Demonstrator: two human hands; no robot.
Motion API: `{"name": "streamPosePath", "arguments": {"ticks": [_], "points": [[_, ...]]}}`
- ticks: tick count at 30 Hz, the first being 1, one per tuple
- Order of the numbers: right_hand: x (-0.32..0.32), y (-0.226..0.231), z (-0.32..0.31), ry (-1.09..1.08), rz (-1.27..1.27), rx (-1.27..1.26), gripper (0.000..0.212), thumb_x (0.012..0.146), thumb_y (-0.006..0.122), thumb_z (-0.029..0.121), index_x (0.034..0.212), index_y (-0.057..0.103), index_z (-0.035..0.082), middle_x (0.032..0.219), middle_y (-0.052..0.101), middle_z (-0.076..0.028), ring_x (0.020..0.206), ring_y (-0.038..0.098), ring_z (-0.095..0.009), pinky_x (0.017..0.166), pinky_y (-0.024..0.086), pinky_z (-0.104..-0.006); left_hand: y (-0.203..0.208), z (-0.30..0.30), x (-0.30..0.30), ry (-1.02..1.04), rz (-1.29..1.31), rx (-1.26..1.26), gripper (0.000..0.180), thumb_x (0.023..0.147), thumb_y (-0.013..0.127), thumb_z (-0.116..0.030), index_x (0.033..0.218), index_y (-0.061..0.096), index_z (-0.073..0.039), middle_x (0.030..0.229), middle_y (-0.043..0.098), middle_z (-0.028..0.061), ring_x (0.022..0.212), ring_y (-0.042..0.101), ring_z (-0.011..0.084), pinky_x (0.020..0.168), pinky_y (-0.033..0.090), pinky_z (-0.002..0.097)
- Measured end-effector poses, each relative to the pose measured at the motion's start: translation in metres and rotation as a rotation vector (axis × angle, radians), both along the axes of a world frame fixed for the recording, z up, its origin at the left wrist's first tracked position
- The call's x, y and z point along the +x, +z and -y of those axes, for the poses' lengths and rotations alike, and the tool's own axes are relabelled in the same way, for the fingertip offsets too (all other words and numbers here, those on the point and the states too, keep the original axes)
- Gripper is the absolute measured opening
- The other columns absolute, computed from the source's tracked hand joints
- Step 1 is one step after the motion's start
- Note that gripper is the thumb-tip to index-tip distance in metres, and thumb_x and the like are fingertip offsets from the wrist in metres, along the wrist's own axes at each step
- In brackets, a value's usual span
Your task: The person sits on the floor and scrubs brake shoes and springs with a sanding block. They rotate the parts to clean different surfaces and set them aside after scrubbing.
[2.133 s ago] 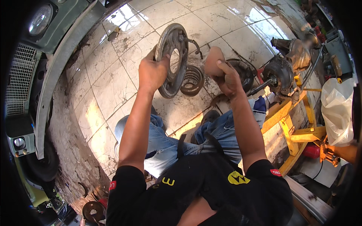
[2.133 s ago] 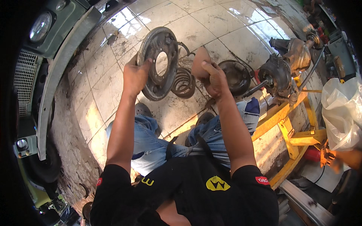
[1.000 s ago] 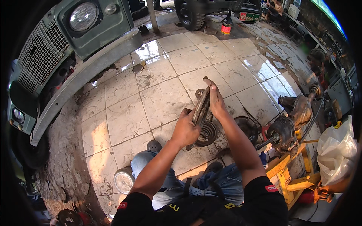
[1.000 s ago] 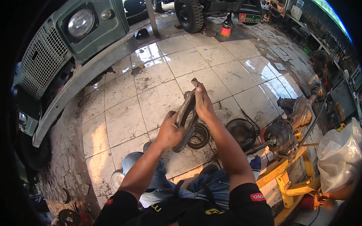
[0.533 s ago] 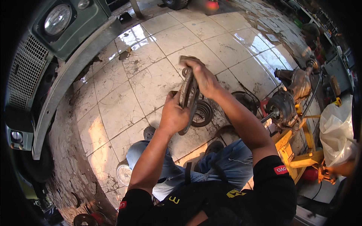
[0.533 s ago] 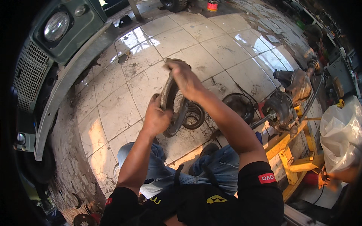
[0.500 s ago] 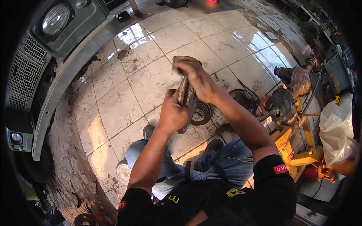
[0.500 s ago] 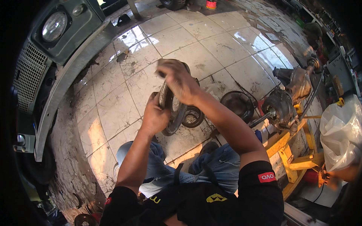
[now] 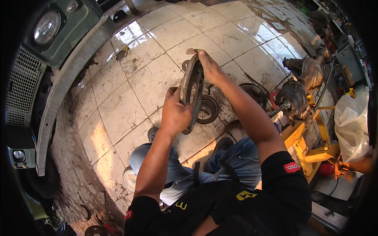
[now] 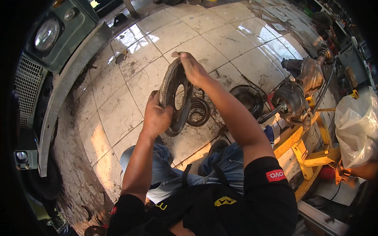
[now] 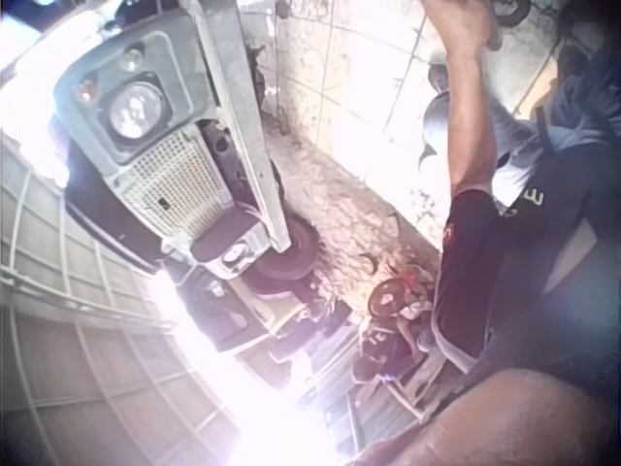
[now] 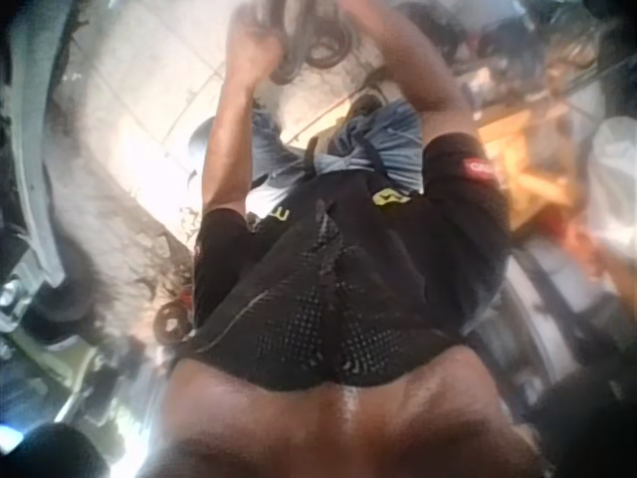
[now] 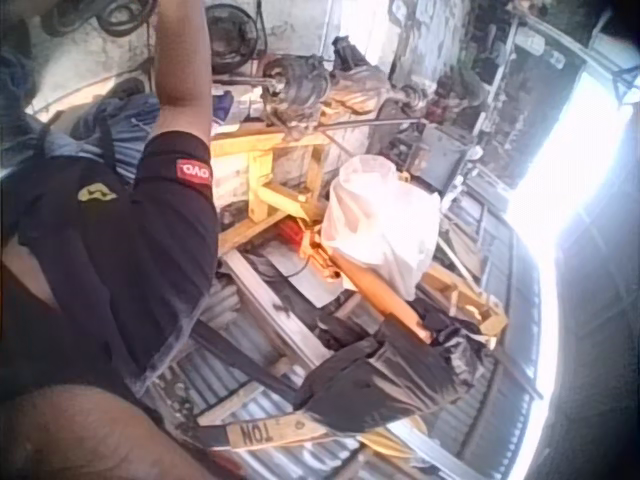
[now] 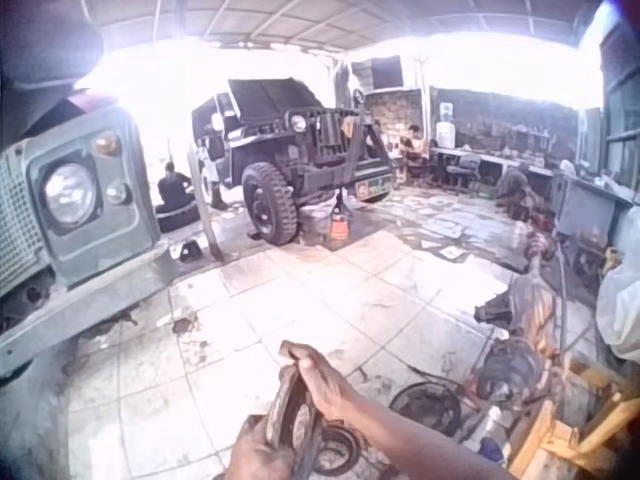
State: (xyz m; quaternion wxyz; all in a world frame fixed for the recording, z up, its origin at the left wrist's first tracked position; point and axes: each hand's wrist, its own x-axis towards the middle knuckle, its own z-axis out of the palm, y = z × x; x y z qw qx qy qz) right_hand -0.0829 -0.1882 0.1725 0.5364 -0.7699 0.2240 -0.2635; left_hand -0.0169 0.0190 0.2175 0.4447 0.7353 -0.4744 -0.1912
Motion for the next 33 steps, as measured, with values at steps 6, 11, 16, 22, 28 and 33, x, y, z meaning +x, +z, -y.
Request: {"name": "streamPosePath", "arguments": {"ticks": [6, 11, 16, 22, 28, 33], "points": [[0.005, 0.037, -0.049, 0.163, 0.312, -0.470, 0.083, 0.097, 0.017, 0.069, 0.119, 0.062, 0.003, 0.121, 0.059, -0.020, 0.125, 0.048, -0.032, 0.109, 0.033, -0.0410, -0.007, -0.004, 0.004, 0.023, -0.036, 0.045, 0.048, 0.073, 0.054, -0.003, 0.120, 0.058, 0.006, 0.119, 0.056, 0.0254, 0.112, 0.055, 0.0394, 0.101, 0.042, 0.0418], [0.009, 0.012, 0.000, 0.020, 0.031, 0.168, 0.074, 0.102, 0.014, 0.057, 0.127, 0.059, 0.003, 0.122, 0.060, -0.017, 0.124, 0.050, -0.026, 0.107, 0.037, -0.0394, 0.003, 0.001, -0.003, 0.016, 0.027, 0.001, 0.046, 0.074, 0.054, -0.003, 0.119, 0.059, 0.005, 0.117, 0.057, 0.0246, 0.108, 0.057, 0.0389, 0.098, 0.044, 0.0413], [0.010, 0.032, -0.049, 0.163, 0.321, -0.541, 0.076, 0.101, 0.013, 0.061, 0.114, 0.062, 0.005, 0.117, 0.061, -0.015, 0.120, 0.051, -0.034, 0.112, 0.028, -0.0424, -0.007, -0.001, 0.006, 0.041, -0.088, 0.037, 0.046, 0.074, 0.053, -0.003, 0.119, 0.060, 0.005, 0.114, 0.058, 0.0248, 0.105, 0.058, 0.0392, 0.096, 0.045, 0.0403], [0.011, 0.017, 0.001, 0.091, -0.044, 0.193, 0.079, 0.101, 0.009, 0.059, 0.123, 0.061, 0.004, 0.122, 0.060, -0.018, 0.122, 0.052, -0.028, 0.107, 0.038, -0.0374, 0.003, 0.006, -0.001, 0.028, -0.001, -0.045, 0.046, 0.074, 0.053, -0.004, 0.118, 0.060, 0.006, 0.113, 0.059, 0.0259, 0.105, 0.058, 0.0389, 0.096, 0.045, 0.0408], [0.002, 0.035, -0.044, 0.269, 0.285, -0.536, 0.068, 0.104, 0.015, 0.054, 0.124, 0.061, 0.008, 0.125, 0.059, -0.012, 0.126, 0.048, -0.023, 0.107, 0.036, -0.0384, -0.012, 0.004, 0.010, 0.042, 0.015, -0.015, 0.044, 0.075, 0.054, -0.004, 0.118, 0.060, 0.004, 0.112, 0.058, 0.0262, 0.105, 0.057, 0.0411, 0.094, 0.046, 0.0424], [0.011, 0.002, 0.013, 0.026, -0.049, 0.284, 0.064, 0.104, 0.017, 0.047, 0.125, 0.062, 0.005, 0.121, 0.061, -0.014, 0.116, 0.056, -0.021, 0.106, 0.039, -0.0343, 0.005, 0.004, -0.004, 0.039, 0.034, -0.035, 0.046, 0.074, 0.054, -0.005, 0.118, 0.060, 0.004, 0.114, 0.057, 0.0268, 0.106, 0.057, 0.0418, 0.095, 0.045, 0.0424]]}}
